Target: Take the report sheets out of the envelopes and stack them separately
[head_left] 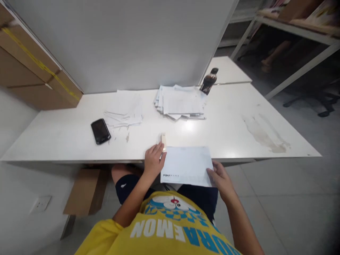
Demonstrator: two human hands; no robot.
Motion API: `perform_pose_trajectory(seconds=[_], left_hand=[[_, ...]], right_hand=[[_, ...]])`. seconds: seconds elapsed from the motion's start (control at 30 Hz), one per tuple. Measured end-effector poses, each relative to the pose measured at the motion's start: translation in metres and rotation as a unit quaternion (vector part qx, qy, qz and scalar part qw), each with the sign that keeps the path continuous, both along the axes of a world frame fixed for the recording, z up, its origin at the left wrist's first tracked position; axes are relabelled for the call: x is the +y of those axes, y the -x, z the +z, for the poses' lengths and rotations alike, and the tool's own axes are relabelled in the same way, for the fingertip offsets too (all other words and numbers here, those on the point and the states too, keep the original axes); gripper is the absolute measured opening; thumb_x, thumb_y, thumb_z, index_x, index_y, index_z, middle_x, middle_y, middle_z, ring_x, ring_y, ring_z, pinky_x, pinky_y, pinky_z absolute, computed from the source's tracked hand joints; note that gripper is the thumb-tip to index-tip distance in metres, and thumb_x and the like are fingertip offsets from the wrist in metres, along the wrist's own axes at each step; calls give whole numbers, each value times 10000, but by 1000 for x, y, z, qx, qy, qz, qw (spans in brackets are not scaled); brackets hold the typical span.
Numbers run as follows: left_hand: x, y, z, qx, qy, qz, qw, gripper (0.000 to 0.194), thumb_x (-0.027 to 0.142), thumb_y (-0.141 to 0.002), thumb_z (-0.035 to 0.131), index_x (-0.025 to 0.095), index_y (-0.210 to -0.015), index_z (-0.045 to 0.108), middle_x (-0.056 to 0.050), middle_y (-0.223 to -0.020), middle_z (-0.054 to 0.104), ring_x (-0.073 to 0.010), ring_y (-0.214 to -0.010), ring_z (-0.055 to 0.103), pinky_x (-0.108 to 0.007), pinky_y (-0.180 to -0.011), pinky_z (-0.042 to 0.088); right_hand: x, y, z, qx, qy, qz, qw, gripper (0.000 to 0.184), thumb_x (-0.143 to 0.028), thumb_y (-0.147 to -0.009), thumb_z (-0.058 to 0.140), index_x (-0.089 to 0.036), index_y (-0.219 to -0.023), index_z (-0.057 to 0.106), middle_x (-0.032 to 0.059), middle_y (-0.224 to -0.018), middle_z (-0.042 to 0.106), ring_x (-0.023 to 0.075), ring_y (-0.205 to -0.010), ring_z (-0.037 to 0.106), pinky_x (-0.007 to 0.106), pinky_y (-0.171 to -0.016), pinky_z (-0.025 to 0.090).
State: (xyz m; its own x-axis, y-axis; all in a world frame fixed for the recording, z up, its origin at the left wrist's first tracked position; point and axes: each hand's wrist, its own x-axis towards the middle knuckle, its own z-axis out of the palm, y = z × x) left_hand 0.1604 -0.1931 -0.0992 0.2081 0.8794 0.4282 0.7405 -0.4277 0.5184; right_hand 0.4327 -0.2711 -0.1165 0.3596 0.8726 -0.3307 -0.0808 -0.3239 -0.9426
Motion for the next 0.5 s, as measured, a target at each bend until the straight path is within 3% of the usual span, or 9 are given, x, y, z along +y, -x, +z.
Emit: perform_pose_trajectory(seconds=[0.13, 0.27, 0.37, 0.5], left_hand=[[1, -4, -15, 90, -100, 40, 990, 358, 257, -977, 478, 201, -1302, 617, -82, -1325, 637, -265, -1264, 578, -416, -959, 504], [-2, -8, -23, 137, -123, 56, 981, 414, 215, -993, 424, 175, -1391, 534, -97, -1381, 583, -264, -1276, 571, -430, -991, 506], [-3, -8, -23, 139, -121, 53, 981, 419, 217, -994, 421, 169, -1395, 530, -99, -1382, 581, -265, -1262, 582, -424, -1001, 515], [-3, -2, -12, 128, -126, 25, 983, 408, 234, -987, 445, 152, -1372, 553, -107, -1359, 602, -268, -1247, 594, -415, -988, 540]], right_hand=[[18, -3, 0, 3, 7, 31, 999, 533, -470, -622, 743, -239, -1068, 564, 34, -811, 705, 244, -764, 660, 328, -638, 503], [42, -8, 12, -44, -3, 54, 998, 478, -483, -648, 677, -240, -1044, 565, 33, -811, 703, 232, -728, 635, 326, -621, 483], [62, -13, 31, -131, -14, 86, 988, 428, -457, -663, 618, -226, -1023, 598, 21, -763, 686, 216, -686, 597, 322, -612, 454], [97, -28, 71, -248, -80, 106, 960, 393, -396, -693, 586, -222, -1041, 646, 4, -726, 657, 201, -675, 567, 316, -623, 430]])
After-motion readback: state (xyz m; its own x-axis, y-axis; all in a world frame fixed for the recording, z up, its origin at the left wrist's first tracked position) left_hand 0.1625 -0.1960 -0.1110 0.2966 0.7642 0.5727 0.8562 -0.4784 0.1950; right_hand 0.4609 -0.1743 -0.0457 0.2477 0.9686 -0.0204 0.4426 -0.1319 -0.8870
